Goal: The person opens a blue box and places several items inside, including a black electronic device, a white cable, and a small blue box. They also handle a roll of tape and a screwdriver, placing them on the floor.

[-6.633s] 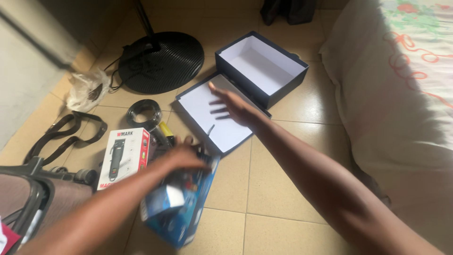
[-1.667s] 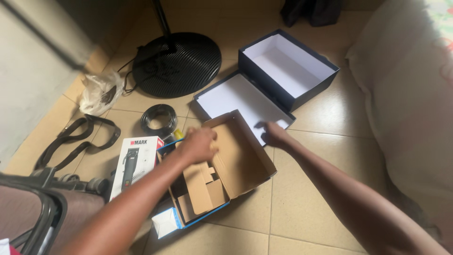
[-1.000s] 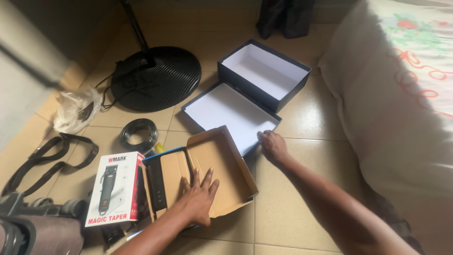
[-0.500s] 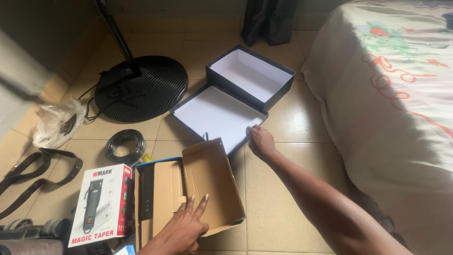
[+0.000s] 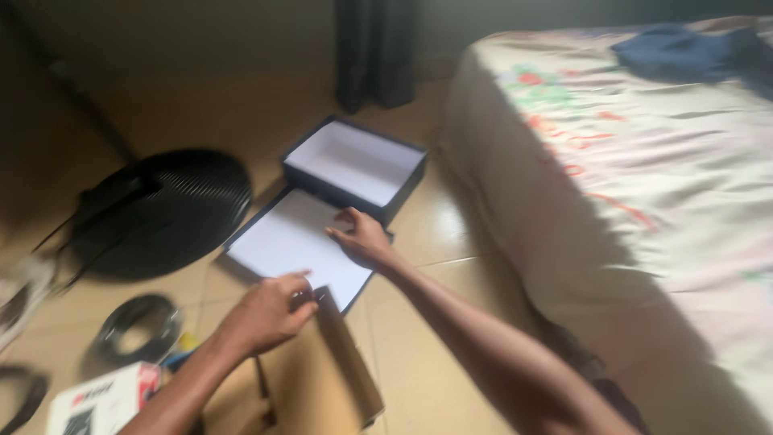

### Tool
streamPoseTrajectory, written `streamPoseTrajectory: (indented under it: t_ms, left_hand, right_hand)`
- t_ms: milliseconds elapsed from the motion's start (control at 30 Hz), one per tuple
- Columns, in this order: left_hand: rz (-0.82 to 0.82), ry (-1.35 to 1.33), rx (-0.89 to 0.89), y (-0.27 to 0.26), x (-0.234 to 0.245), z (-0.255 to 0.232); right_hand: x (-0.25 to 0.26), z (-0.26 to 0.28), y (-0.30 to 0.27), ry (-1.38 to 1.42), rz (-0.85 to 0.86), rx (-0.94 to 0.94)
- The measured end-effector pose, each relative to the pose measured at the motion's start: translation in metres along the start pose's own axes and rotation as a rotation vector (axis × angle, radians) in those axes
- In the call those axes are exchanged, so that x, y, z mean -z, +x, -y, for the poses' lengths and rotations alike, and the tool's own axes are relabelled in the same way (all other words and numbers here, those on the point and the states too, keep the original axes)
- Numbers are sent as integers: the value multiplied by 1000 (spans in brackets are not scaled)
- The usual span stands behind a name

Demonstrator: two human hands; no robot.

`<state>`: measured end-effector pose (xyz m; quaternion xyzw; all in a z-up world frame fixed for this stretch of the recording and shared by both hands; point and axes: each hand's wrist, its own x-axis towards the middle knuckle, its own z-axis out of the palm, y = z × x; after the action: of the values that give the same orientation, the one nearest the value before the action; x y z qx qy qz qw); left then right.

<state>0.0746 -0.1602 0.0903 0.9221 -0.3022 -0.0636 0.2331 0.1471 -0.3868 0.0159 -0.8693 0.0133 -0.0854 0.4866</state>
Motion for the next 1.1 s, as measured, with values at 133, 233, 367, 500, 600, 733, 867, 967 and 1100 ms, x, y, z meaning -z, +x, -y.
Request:
streamPoseTrajectory:
  t_ms: [133,233,367,500,600,733,867,967,1100]
  left_hand:
    - [-165,95,-80,64,13,-20]
    - [-243,77,-94,98,16,-31]
    - [-247,26,-94,139,-4,-40]
    - [-100,35,173,166,-35,-15]
    - [-52,83,175,180,-71,5]
    - [-310,194,-38,211,-128,6]
    - [-121,297,65,270,-157,-9]
    - [-76,257,55,283,-169,-13]
    - [-23,331,41,259,-178,-7]
  right_hand:
    - [38,29,9,386,-240,-166]
    - [69,37,11,669,-346,-239]
    - [111,13,9,658,-426,-237]
    - [145,-39,-8,637,-452,-364]
    - [167,-87,-26,689,-596,-593]
    - [167,-139,-50,874,-750,-699]
    - [145,-171,-72,880,-756,-784]
    - [143,-188,-88,852,-738,-783]
    - [155,-203,-85,793,-759,-775]
